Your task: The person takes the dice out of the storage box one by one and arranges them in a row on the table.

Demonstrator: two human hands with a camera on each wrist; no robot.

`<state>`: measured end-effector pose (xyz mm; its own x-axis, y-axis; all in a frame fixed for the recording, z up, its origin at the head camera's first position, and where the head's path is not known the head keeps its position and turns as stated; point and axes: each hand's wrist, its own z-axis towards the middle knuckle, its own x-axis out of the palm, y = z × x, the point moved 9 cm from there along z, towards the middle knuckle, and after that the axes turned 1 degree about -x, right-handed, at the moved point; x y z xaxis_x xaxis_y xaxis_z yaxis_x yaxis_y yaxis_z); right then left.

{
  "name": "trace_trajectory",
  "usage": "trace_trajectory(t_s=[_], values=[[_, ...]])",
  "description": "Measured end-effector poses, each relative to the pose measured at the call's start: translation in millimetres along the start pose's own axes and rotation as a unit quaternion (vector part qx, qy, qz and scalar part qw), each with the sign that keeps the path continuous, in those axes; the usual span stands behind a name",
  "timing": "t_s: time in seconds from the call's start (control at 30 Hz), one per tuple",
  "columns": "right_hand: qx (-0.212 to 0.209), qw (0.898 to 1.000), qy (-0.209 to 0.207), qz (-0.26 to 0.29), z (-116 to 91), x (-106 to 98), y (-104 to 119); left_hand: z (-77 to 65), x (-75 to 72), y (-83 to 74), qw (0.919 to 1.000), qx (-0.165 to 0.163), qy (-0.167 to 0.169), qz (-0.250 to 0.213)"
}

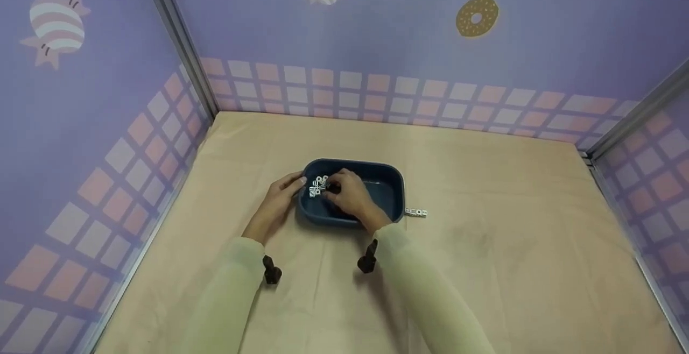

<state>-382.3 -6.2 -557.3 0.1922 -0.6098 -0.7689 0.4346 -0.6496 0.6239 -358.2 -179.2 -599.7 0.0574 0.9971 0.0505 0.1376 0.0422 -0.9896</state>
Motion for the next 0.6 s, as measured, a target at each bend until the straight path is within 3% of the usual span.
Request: trace_trajectory(t_s=[0.4, 0.6], values=[[0.010, 1.000, -0.005, 0.013, -2.6, 2.6, -3.7, -0.5, -1.5, 2.4, 0.9999, -0.001, -0.010, -0.001], [0.019, 1.000, 0.004, 0.022, -3.1, 2.5, -8.3, -0.5, 2.0, 1.2, 0.9999, -0.002, 0.000, -0.016]])
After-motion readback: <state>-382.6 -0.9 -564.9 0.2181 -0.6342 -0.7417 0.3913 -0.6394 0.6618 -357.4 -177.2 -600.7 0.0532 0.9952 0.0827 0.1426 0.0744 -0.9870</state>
